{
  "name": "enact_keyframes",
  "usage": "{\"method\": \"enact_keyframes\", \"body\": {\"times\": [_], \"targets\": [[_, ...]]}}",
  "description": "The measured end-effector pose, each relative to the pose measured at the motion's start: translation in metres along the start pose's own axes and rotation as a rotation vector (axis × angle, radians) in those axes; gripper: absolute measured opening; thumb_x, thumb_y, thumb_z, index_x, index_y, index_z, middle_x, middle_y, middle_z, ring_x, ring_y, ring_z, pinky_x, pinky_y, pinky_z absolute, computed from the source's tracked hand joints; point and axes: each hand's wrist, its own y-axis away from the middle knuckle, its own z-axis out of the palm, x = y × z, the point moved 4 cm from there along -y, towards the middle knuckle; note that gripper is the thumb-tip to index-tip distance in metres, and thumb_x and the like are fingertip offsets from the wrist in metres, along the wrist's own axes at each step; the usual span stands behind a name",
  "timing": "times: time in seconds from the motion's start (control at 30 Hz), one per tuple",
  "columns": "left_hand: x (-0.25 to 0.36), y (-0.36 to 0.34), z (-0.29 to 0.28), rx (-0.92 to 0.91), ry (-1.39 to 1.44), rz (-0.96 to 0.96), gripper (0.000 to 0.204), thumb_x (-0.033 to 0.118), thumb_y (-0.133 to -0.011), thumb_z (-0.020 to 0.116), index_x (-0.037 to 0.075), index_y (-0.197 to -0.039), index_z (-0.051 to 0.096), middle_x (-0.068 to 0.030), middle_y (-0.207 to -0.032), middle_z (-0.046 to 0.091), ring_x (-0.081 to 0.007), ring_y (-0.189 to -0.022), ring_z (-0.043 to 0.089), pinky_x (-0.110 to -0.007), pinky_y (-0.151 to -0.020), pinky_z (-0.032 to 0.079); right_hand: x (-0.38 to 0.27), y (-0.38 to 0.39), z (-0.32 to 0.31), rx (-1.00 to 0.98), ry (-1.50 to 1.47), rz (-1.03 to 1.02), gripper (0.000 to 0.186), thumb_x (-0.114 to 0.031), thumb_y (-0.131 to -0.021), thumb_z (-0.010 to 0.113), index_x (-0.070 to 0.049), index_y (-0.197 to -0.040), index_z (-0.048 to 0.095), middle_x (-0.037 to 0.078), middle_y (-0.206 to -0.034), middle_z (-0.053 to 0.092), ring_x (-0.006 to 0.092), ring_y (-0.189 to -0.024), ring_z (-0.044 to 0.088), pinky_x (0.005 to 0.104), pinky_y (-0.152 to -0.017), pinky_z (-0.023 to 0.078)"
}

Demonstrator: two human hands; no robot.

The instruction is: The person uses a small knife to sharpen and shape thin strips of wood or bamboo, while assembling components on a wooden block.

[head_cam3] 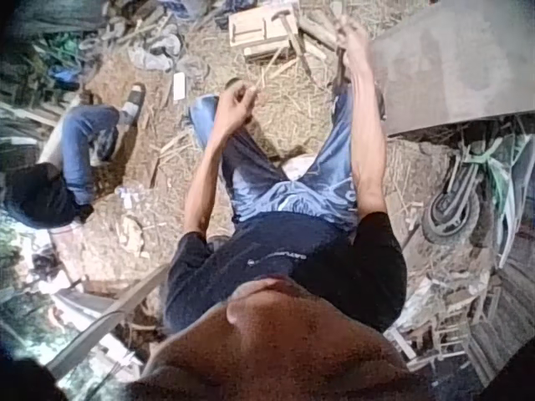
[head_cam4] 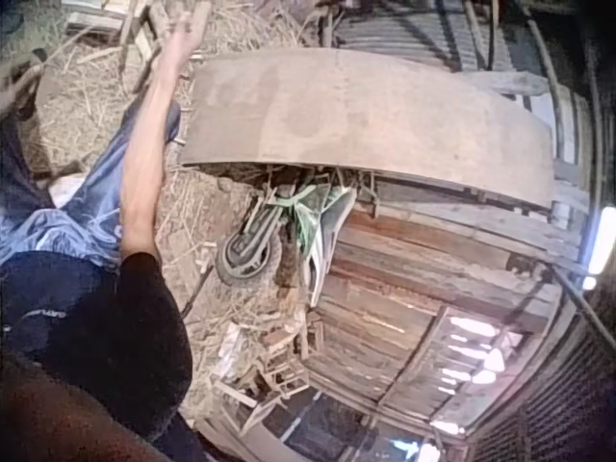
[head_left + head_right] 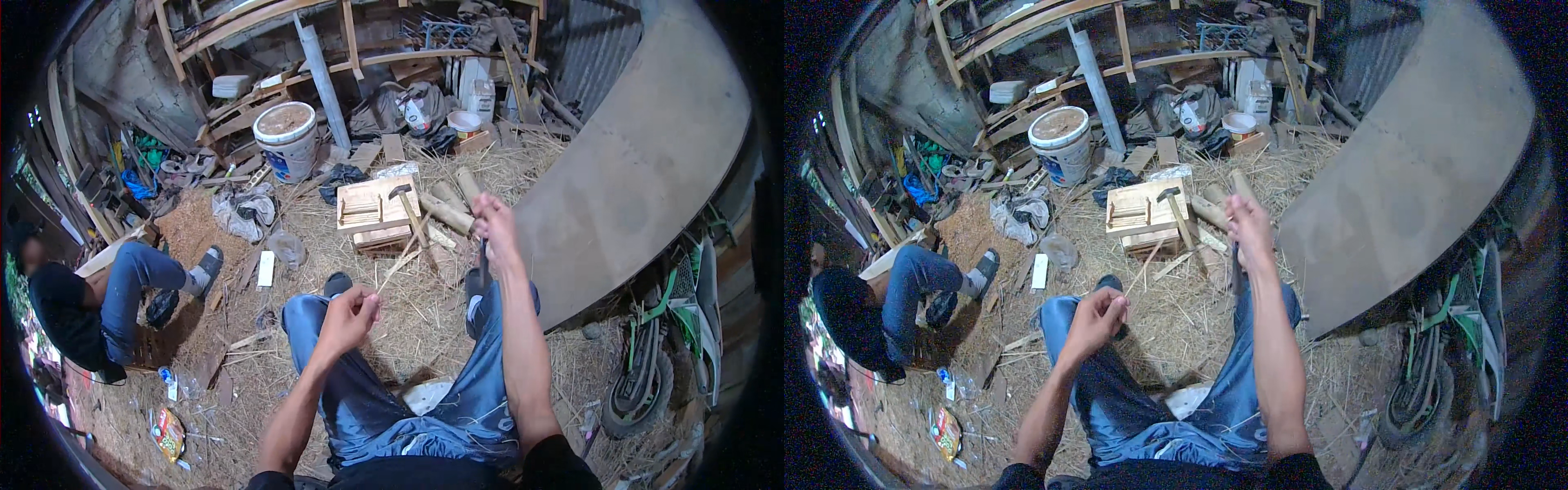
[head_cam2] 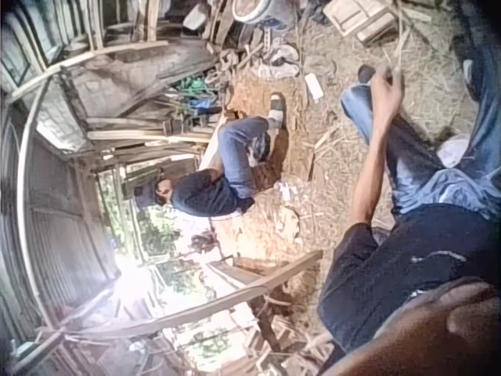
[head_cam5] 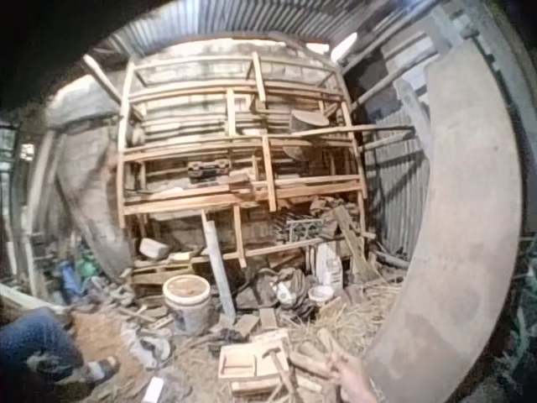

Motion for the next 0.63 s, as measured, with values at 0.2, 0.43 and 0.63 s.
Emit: {"method": "enact_keyframes", "body": {"times": [0.2,0.43,0.63], "targets": [[-0.01,-0.055,0.005,0.063,0.588,-0.101,0.015,0.017,-0.093,0.055,0.003,-0.098,0.057,-0.0024,-0.082,0.058,-0.0099,-0.07,0.055,-0.025,-0.064,0.048,0.023,0.042,0.063,-0.167,0.574,-0.04,0.021,-0.02,-0.092,0.055,0.0,-0.091,0.062,0.007,-0.071,0.065,0.0094,-0.064,0.06,0.026,-0.053,0.047],[-0.029,-0.086,0.012,0.037,0.576,0.026,0.015,0.017,-0.09,0.061,0.005,-0.098,0.057,-0.002,-0.084,0.061,-0.0102,-0.075,0.058,-0.025,-0.066,0.047,0.027,0.056,0.076,-0.186,0.814,-0.236,0.023,-0.026,-0.086,0.063,-0.003,-0.09,0.066,0.01,-0.071,0.066,0.0186,-0.067,0.064,0.0347,-0.063,0.048],[-0.028,-0.086,0.016,0.043,0.369,0.061,0.018,0.019,-0.087,0.065,0.007,-0.098,0.058,-0.0009,-0.086,0.063,-0.0101,-0.076,0.059,-0.026,-0.065,0.047,0.05,0.056,0.071,-0.459,0.868,-0.091,0.025,-0.028,-0.085,0.067,-0.004,-0.09,0.068,0.011,-0.076,0.068,0.0199,-0.069,0.065,0.0297,-0.066,0.048]]}}
